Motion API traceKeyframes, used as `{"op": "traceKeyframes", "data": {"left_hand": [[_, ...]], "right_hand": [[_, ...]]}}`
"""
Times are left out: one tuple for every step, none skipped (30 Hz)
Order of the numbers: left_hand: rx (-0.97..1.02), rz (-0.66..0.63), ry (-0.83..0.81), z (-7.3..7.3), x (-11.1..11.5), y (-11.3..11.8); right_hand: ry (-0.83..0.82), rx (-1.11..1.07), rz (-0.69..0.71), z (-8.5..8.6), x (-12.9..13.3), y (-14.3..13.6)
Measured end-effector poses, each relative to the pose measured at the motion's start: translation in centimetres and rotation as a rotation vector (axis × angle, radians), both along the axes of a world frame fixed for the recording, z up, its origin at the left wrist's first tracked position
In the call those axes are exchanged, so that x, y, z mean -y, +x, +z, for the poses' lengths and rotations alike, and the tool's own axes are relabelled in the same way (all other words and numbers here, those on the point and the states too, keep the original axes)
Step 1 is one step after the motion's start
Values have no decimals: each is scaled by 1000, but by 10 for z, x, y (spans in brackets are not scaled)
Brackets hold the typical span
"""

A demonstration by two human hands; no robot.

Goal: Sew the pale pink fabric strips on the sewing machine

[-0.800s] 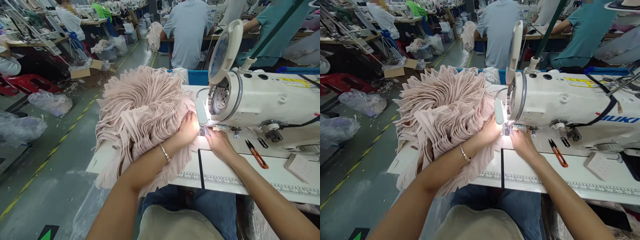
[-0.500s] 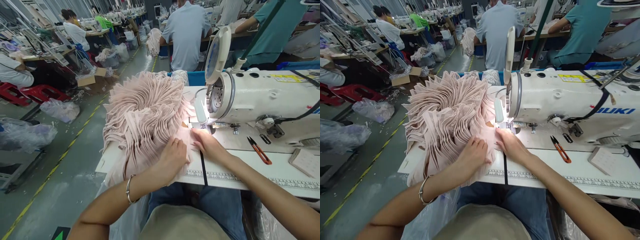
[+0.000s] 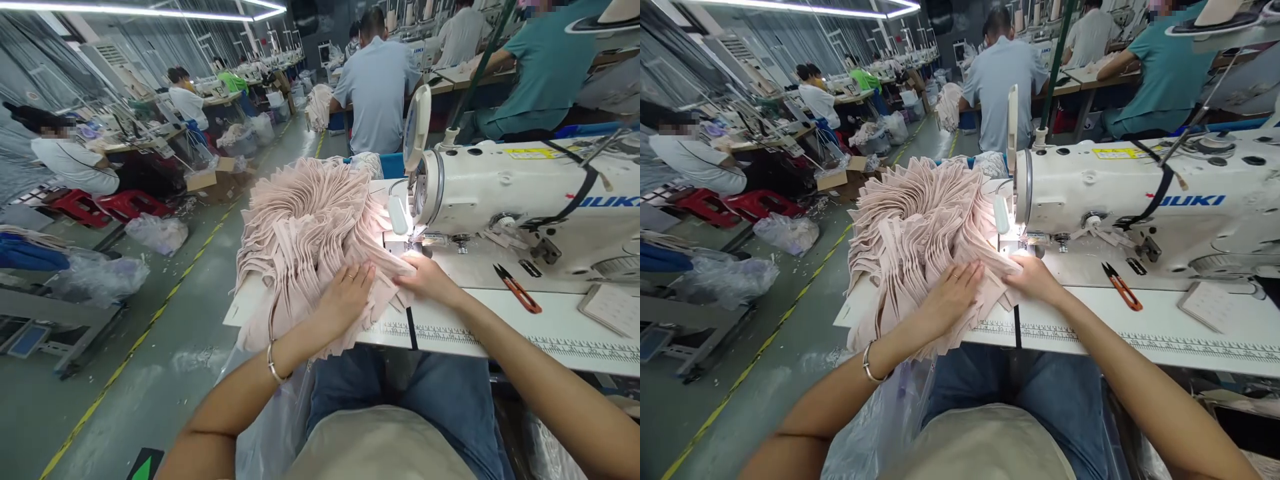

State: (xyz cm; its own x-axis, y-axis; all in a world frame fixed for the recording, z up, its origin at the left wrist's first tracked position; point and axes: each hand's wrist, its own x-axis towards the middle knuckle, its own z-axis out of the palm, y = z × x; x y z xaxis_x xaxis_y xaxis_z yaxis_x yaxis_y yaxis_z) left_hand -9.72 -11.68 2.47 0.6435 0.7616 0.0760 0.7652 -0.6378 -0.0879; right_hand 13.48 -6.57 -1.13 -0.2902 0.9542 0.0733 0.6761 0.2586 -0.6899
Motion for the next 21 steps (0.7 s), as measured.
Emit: {"op": "traceKeyframes", "data": {"left_hand": [[-49,13,12,0,1,1],[-90,18,-7,2,4,1],[-127,12,-54,5,8,1],[-165,-9,-120,9,13,-1],[-201,-44,-188,13,17,-3],[-234,-80,-242,17,21,-5],[-256,-112,-268,20,23,-6],[-259,-134,-259,21,23,-5],[-241,-144,-218,21,21,-2],[-206,-139,-146,20,17,3],[-156,-130,-68,17,12,9],[-119,-135,-19,14,6,15],[-97,-132,8,12,0,21],[-99,-101,-1,10,-6,26],[-117,-61,-39,9,-9,28],[-131,-22,-94,10,-11,28],[-136,8,-159,11,-12,26],[-128,20,-226,14,-11,22],[-118,14,-295,16,-10,17],[-118,-3,-361,18,-8,12],[-133,-22,-415,18,-7,8]], "right_hand": [[-36,-46,-44,-2,3,3],[-69,-92,-102,-5,6,6],[-92,-141,-170,-7,8,6],[-111,-197,-235,-10,10,6],[-133,-258,-285,-12,11,6],[-163,-313,-313,-13,12,4],[-205,-333,-319,-13,12,2],[-251,-314,-309,-12,12,1],[-292,-266,-293,-10,12,-1],[-323,-201,-275,-8,12,-2],[-340,-129,-264,-5,11,-4],[-344,-63,-262,-2,10,-5],[-339,-10,-265,1,9,-6],[-326,37,-270,3,8,-7],[-309,93,-272,5,7,-9],[-284,152,-273,7,6,-10],[-252,211,-274,8,6,-12],[-217,267,-272,9,6,-14],[-182,320,-270,10,7,-17],[-150,367,-265,12,8,-21],[-122,409,-259,13,8,-25]]}}
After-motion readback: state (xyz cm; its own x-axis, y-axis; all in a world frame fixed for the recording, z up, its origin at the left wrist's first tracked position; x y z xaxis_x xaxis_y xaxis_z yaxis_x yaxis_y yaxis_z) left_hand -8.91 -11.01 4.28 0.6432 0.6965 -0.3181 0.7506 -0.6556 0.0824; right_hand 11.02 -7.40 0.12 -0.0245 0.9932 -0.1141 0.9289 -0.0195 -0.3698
